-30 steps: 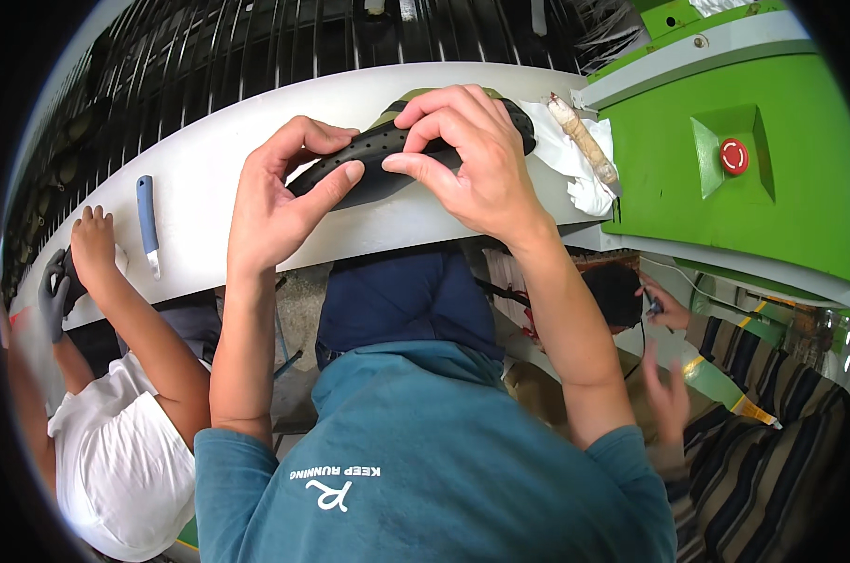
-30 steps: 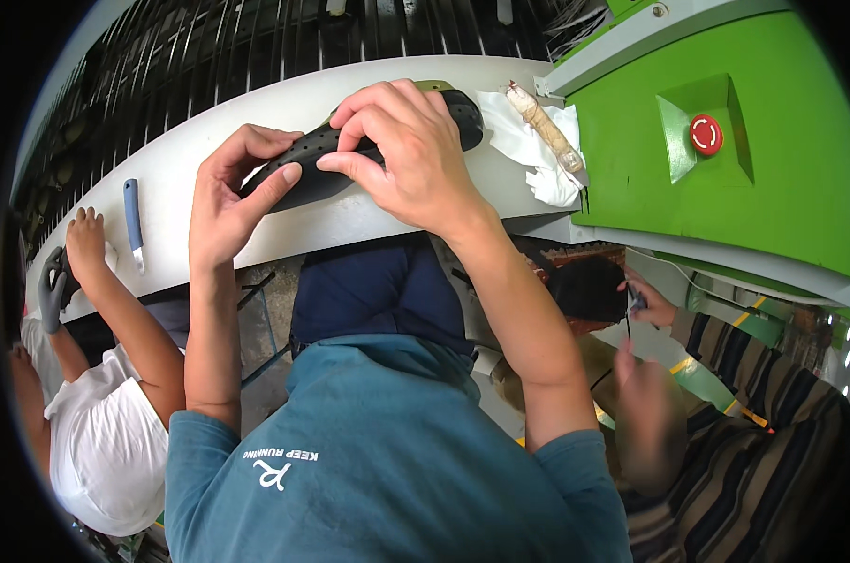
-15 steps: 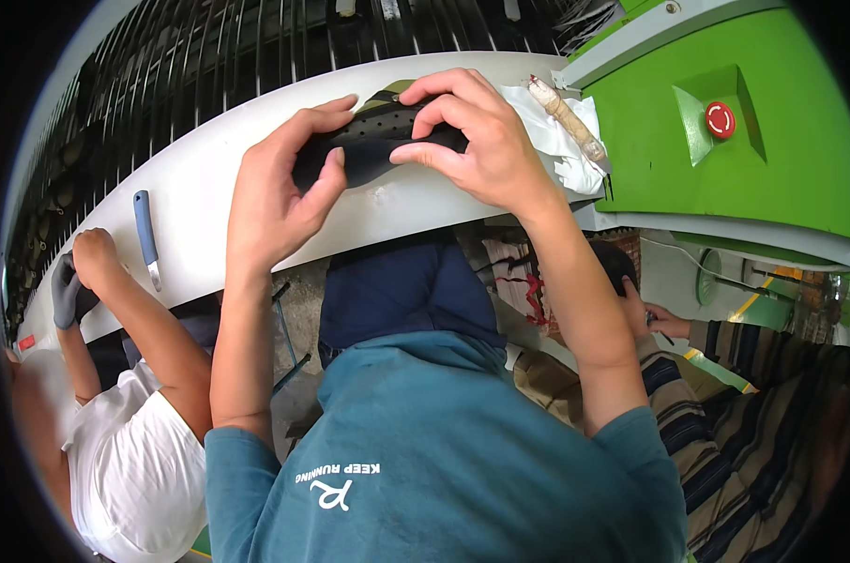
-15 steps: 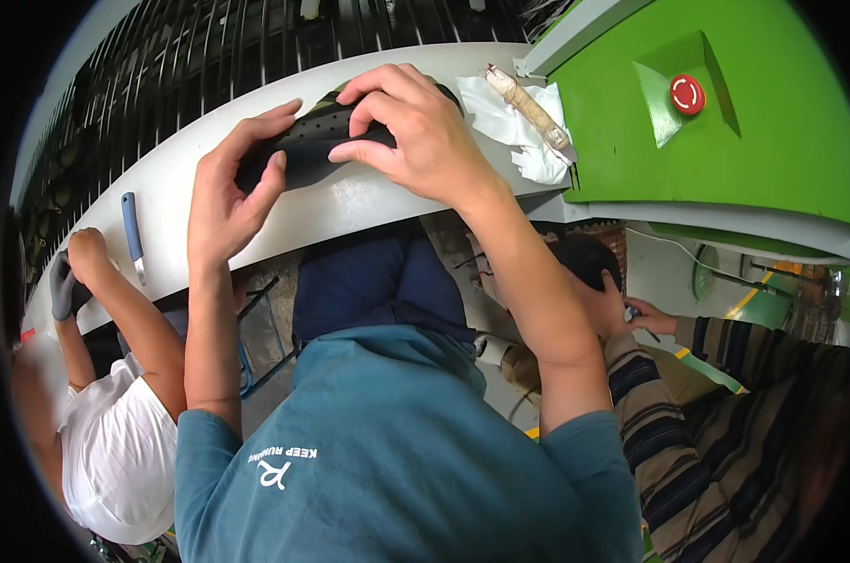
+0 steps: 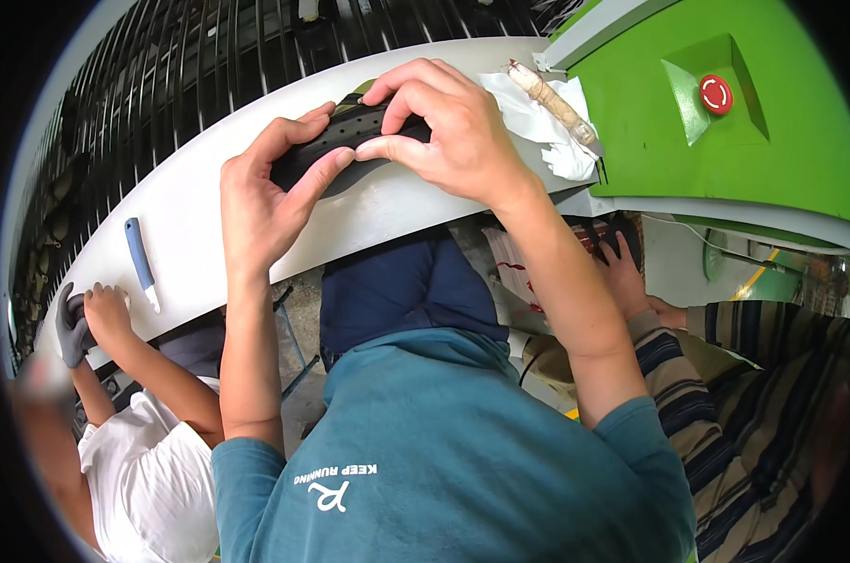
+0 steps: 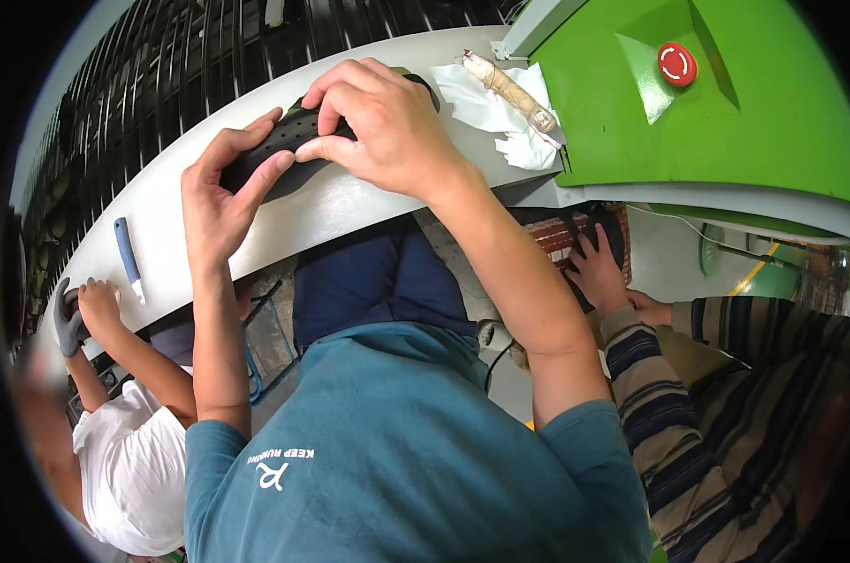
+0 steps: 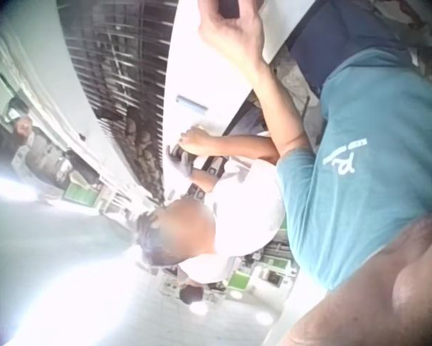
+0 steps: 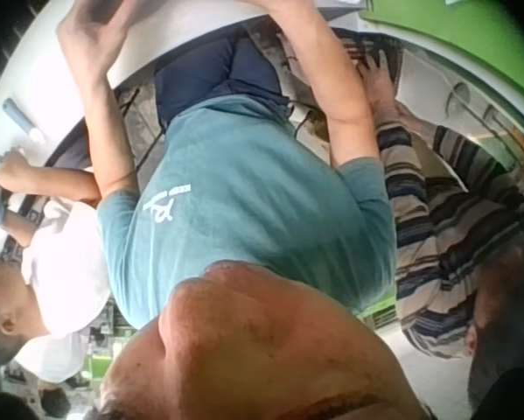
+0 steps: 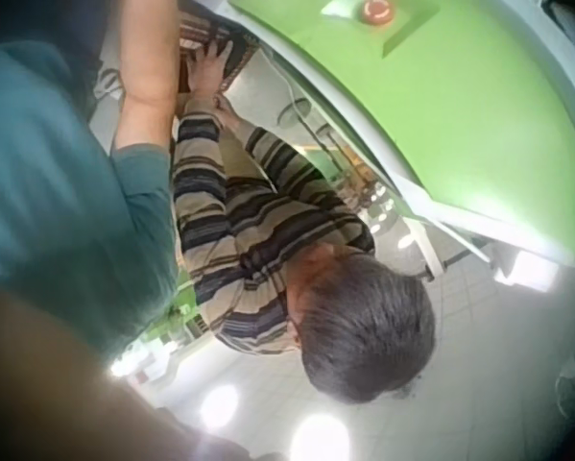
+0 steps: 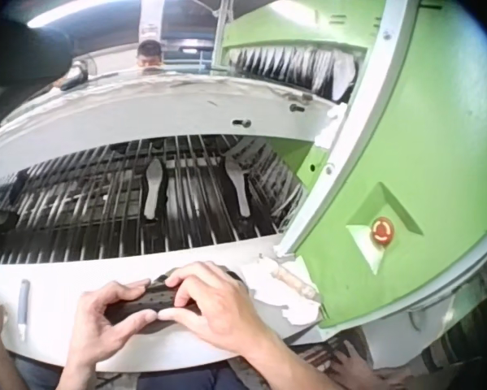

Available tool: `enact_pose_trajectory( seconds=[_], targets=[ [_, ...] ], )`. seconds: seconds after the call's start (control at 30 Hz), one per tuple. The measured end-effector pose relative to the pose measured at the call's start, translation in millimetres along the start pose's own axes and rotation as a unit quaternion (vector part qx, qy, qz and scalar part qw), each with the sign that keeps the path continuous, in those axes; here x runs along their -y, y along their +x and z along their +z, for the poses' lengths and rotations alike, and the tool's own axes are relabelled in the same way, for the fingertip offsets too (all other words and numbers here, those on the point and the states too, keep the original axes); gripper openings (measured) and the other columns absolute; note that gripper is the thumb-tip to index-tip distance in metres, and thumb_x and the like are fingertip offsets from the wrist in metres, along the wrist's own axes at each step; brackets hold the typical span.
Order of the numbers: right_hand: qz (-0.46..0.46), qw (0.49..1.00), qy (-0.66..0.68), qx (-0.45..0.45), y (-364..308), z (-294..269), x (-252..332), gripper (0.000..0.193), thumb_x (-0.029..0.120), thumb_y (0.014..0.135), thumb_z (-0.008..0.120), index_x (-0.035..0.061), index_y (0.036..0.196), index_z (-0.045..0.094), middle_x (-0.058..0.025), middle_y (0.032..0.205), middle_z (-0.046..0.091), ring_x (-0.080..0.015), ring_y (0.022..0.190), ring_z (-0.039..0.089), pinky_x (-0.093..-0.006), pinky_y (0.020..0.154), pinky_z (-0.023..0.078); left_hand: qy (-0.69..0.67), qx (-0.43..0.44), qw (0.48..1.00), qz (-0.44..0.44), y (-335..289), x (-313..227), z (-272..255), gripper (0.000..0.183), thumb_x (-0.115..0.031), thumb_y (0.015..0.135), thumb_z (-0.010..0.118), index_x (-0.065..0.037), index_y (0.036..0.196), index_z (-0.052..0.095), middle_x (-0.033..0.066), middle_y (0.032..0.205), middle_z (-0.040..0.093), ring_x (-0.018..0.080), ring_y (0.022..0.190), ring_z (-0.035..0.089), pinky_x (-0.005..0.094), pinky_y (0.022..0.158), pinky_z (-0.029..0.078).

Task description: The person assembles black sandals by hand on a factory line. They pick up a sole and an upper, align them, and press them together, then place the finished sandal onto a conveyor belt. The process is repeated for multiple units.

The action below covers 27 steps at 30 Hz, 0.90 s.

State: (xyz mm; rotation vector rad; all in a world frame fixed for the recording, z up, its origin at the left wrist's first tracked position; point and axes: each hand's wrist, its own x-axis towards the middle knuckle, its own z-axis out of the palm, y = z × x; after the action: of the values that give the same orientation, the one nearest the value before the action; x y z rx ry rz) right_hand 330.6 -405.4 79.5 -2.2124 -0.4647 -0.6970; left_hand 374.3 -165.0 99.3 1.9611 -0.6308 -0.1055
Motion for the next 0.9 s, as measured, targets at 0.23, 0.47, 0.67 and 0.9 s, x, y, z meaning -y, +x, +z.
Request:
enact_pose_trajectory(
  seconds=[0.23, 0.47, 0.67, 0.9],
  targets=[
    [0.036, 0.999, -0.007, 0.003, -1, 1, 4, 0.037, 0.026, 0.076, 0.099, 0.0073, 0.082, 0.068, -0.0032, 0.112, 0.078, -0.0251, 0.102, 0.073, -0.0381, 0.081, 0.059, -0.017, 0.001, 1.000, 0.006, 6, -2, 0, 0.027, -0.010, 0.091, 0.090, 0.007, 0.106, 0.076, 0.0220, 0.124, 0.083, 0.0264, 0.113, 0.080, 0.0385, 0.105, 0.059],
    [0.025, 0.998, 0.012, 0.050, -7, -23, -7, 0.033, 0.022, 0.080, 0.097, 0.0058, 0.089, 0.069, -0.0057, 0.121, 0.075, -0.0275, 0.103, 0.073, -0.0394, 0.086, 0.059, 0.034, 0.011, 0.998, 0.050, 8, -6, -1, 0.025, -0.009, 0.091, 0.088, 0.001, 0.111, 0.077, 0.0189, 0.126, 0.083, 0.0276, 0.113, 0.081, 0.0360, 0.100, 0.061],
    [0.028, 0.998, 0.026, 0.052, -11, -23, -14, 0.033, 0.021, 0.080, 0.097, 0.0061, 0.089, 0.068, -0.0054, 0.122, 0.075, -0.0274, 0.105, 0.074, -0.0386, 0.085, 0.059, 0.156, -0.022, 0.976, 0.151, 10, -15, 21, 0.028, -0.013, 0.089, 0.090, -0.004, 0.114, 0.082, 0.0099, 0.124, 0.084, 0.0283, 0.111, 0.082, 0.0362, 0.094, 0.064],
    [0.033, 0.998, 0.012, 0.054, -3, -23, -9, 0.034, 0.024, 0.080, 0.096, 0.0067, 0.085, 0.068, -0.0032, 0.116, 0.077, -0.0264, 0.101, 0.076, -0.0384, 0.085, 0.059, 0.145, -0.039, 0.981, 0.121, 12, -16, 24, 0.024, -0.013, 0.087, 0.093, -0.003, 0.106, 0.084, 0.0106, 0.118, 0.086, 0.0258, 0.104, 0.084, 0.0341, 0.087, 0.065]
  ],
)
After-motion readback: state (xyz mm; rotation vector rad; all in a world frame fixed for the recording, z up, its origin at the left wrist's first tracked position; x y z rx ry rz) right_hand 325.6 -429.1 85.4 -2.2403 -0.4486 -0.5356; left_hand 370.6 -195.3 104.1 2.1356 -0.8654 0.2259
